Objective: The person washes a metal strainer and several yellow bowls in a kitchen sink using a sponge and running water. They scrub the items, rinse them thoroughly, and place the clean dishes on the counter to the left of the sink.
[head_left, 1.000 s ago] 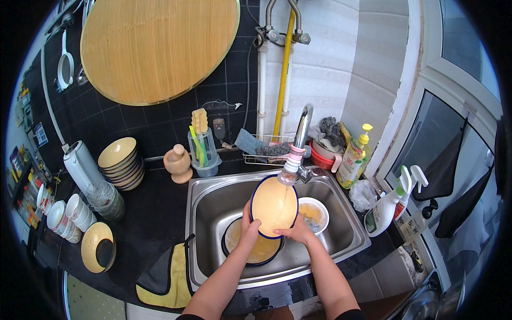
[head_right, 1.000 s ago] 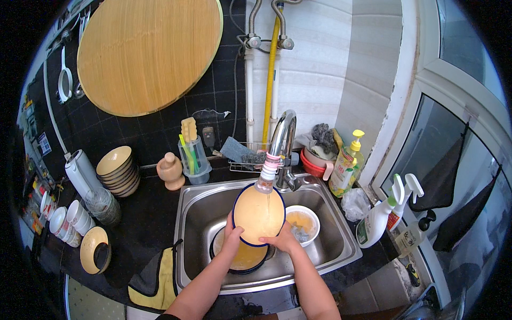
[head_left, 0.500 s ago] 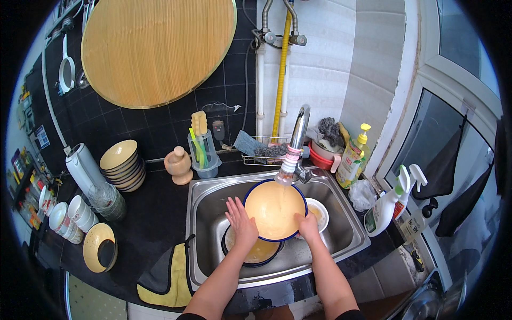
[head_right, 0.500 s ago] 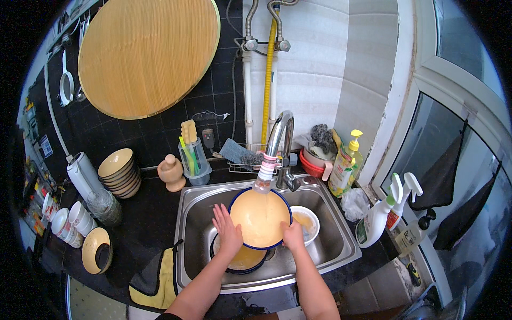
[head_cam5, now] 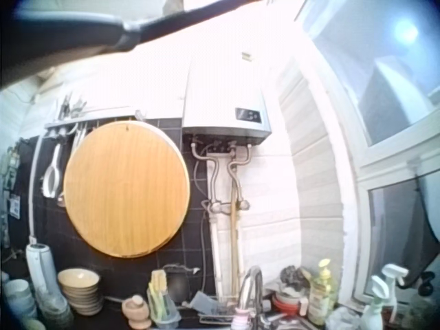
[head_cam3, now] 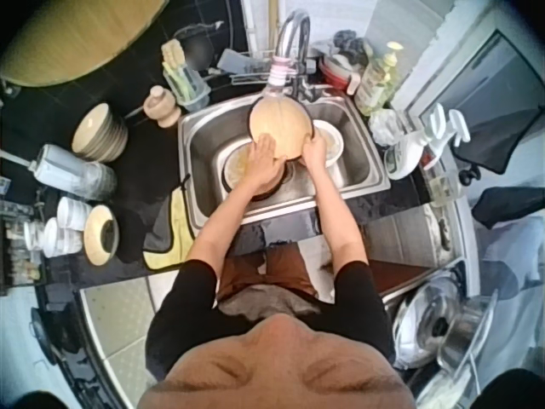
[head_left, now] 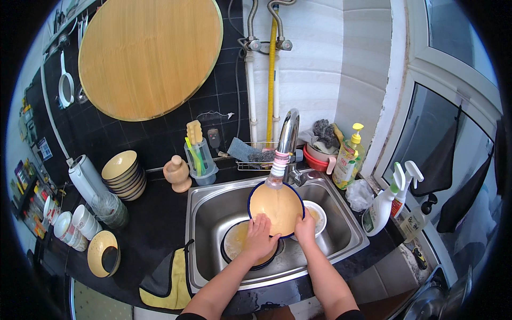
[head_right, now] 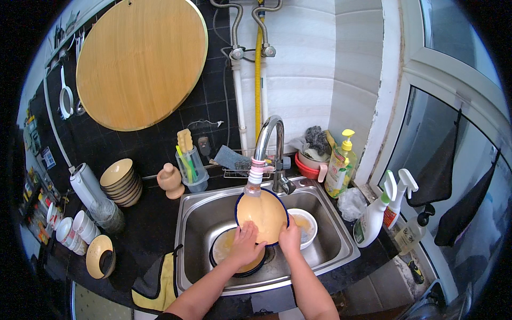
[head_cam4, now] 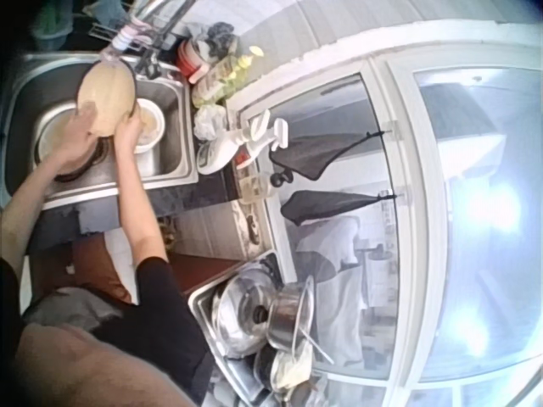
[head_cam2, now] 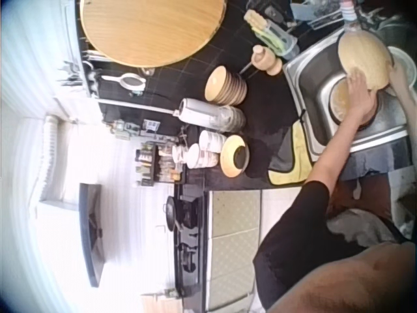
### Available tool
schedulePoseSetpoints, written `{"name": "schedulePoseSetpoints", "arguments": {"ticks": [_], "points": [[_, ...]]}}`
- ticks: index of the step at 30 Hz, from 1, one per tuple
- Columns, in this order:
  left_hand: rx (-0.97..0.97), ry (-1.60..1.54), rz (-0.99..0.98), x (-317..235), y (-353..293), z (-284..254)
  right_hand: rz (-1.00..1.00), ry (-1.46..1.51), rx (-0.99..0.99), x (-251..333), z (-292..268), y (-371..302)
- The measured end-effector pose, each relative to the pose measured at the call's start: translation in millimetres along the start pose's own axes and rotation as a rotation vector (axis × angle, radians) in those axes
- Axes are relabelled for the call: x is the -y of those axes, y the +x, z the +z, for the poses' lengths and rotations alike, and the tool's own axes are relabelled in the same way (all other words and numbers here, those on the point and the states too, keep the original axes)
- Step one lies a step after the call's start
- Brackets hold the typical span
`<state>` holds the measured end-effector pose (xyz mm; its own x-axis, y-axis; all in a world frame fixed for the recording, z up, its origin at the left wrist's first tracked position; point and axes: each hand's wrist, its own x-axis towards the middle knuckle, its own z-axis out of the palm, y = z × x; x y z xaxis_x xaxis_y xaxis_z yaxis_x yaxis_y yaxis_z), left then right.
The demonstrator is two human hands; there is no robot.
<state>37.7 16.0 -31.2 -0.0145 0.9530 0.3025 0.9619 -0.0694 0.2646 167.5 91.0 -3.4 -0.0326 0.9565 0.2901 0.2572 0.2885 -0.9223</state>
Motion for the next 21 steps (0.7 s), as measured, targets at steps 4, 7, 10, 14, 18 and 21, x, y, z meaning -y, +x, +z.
{"name": "schedulePoseSetpoints", "arguments": {"ticks": [4,7,10,14,18,21], "points": [[0.210,-0.201,0.033,-9,-2,-8,-0.079,-0.057,-0.046,9,-3,-2],[0.253,-0.298,0.041,-10,2,-4,-0.016,-0.025,-0.026,9,-6,-1],[0.186,0.206,-0.050,16,14,-27,-0.068,-0.004,-0.061,-4,-4,4],[-0.150,0.125,-0.133,56,21,-40,0.331,0.252,0.157,8,-8,1],[-0.035,-1.007,-0.520,51,24,-48,0.592,0.472,0.240,-16,0,6],[-0.059,-1.387,-0.636,-13,7,-65,0.743,0.558,0.352,-19,-1,8]]}}
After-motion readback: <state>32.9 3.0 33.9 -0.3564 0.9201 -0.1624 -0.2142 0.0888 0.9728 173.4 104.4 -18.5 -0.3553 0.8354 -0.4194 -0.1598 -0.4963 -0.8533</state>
